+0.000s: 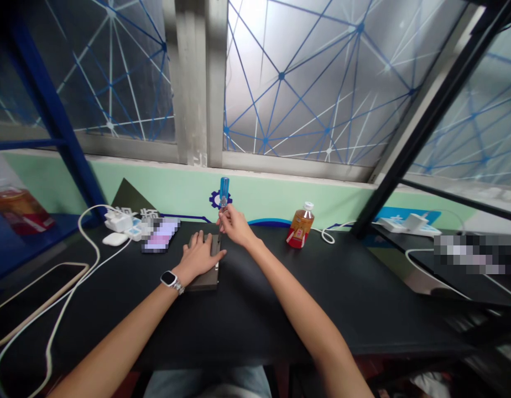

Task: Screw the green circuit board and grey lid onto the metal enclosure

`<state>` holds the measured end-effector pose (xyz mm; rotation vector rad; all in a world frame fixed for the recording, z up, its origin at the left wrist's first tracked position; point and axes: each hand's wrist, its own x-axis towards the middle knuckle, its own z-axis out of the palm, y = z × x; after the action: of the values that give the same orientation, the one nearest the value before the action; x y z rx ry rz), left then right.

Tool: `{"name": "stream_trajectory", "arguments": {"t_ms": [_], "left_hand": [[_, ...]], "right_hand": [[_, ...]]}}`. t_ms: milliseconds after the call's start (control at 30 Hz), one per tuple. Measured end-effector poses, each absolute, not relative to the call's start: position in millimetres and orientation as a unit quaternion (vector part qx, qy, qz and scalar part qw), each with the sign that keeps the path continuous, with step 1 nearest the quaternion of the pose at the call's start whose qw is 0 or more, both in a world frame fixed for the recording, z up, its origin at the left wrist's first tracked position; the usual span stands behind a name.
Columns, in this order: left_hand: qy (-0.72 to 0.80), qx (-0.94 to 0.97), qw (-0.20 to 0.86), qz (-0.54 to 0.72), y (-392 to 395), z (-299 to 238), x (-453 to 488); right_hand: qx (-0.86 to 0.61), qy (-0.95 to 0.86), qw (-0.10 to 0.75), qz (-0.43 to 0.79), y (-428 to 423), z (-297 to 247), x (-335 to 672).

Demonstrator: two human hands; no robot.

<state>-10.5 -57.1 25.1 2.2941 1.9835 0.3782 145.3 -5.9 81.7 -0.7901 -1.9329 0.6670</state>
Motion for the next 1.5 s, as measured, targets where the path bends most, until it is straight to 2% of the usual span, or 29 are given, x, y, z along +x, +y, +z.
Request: {"name": "stream_trajectory", "arguments": {"t_ms": [567,867,1100,1500], "left_hand": [[0.623,0.758,0.069,0.182,-50.7,19.5,-16.9],[0.506,0.792,0.11,0.322,-36.2,20.0,-25.6],[0.396,0.791,0.199,0.422,-27.8,28.8,-25.2],[0.395,0.734,0.307,0.459,-20.5,26.8,-23.2]], "right_hand": [[-0.312,-0.795,0.438,0.28,-7.9,86.1,146.1],[-0.316,-0.783,0.45,0.292,-7.6,87.3,150.1],[-0.305,-0.78,0.442,0.32,-8.8,87.8,150.2],[-0.323,-0.79,0.41,0.321,-3.7,92.9,151.1]]}}
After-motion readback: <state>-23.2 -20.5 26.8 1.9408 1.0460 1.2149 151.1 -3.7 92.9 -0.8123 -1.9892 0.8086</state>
